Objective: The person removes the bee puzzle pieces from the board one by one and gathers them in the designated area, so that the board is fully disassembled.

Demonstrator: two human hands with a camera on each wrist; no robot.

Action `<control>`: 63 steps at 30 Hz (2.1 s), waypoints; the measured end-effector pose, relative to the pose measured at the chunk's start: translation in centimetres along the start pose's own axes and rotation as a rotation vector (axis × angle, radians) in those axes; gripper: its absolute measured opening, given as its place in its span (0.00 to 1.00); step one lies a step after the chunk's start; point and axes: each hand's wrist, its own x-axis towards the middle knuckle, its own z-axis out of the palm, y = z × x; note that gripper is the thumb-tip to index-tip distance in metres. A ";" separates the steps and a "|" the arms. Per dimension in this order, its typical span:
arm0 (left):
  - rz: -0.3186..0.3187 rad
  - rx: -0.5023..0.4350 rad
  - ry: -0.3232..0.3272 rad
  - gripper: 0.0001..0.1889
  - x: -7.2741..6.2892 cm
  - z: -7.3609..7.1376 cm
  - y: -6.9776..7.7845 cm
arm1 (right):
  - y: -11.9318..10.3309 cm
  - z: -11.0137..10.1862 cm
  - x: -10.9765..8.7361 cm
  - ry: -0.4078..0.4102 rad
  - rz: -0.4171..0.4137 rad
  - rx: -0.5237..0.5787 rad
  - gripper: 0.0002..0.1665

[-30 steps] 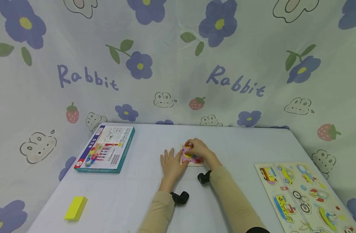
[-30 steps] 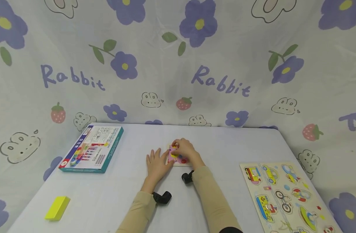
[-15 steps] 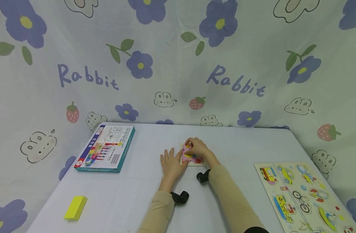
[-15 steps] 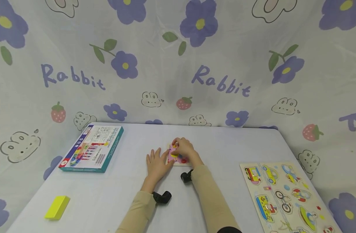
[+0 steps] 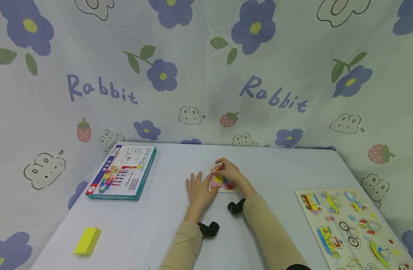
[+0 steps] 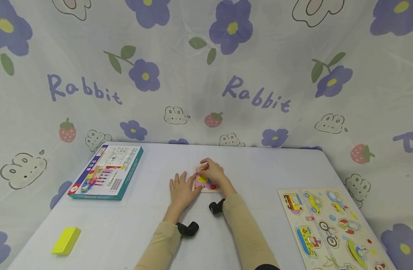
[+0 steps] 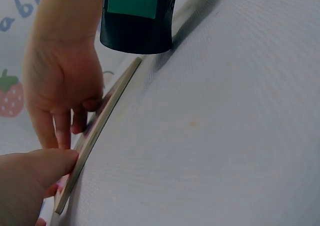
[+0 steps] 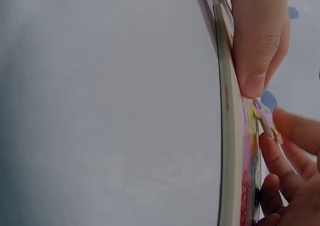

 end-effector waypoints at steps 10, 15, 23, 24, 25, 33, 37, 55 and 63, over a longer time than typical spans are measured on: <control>-0.004 -0.002 -0.009 0.30 -0.1 -0.1 0.0 | 0.5 -0.4 -0.1 0.053 0.032 0.169 0.25; -0.010 0.002 -0.016 0.31 -0.1 -0.1 0.0 | 1.2 -1.6 -0.3 0.096 0.045 0.265 0.27; -0.013 -0.018 -0.009 0.30 -0.1 0.0 0.0 | 2.8 -4.4 -1.5 0.153 0.111 0.494 0.29; -0.013 -0.020 -0.007 0.30 -0.1 0.0 0.0 | 3.0 -4.7 -1.7 0.165 0.119 0.500 0.29; -0.013 -0.023 -0.007 0.30 -0.1 0.0 0.0 | 3.3 -5.0 -1.8 0.179 0.130 0.498 0.28; -0.012 -0.033 -0.001 0.30 -0.2 -0.1 0.0 | 5.1 -6.3 -3.1 0.280 0.211 0.375 0.22; -0.010 -0.028 -0.003 0.31 -0.2 -0.2 0.0 | 5.2 -6.4 -3.6 0.324 0.227 0.341 0.21; -0.006 -0.012 -0.013 0.31 0.0 0.3 -0.1 | 5.8 -6.5 -3.7 0.378 0.198 0.283 0.20; 0.019 -0.006 -0.005 0.29 -0.1 0.4 -0.2 | 4.8 -6.1 -3.6 0.336 0.142 0.263 0.20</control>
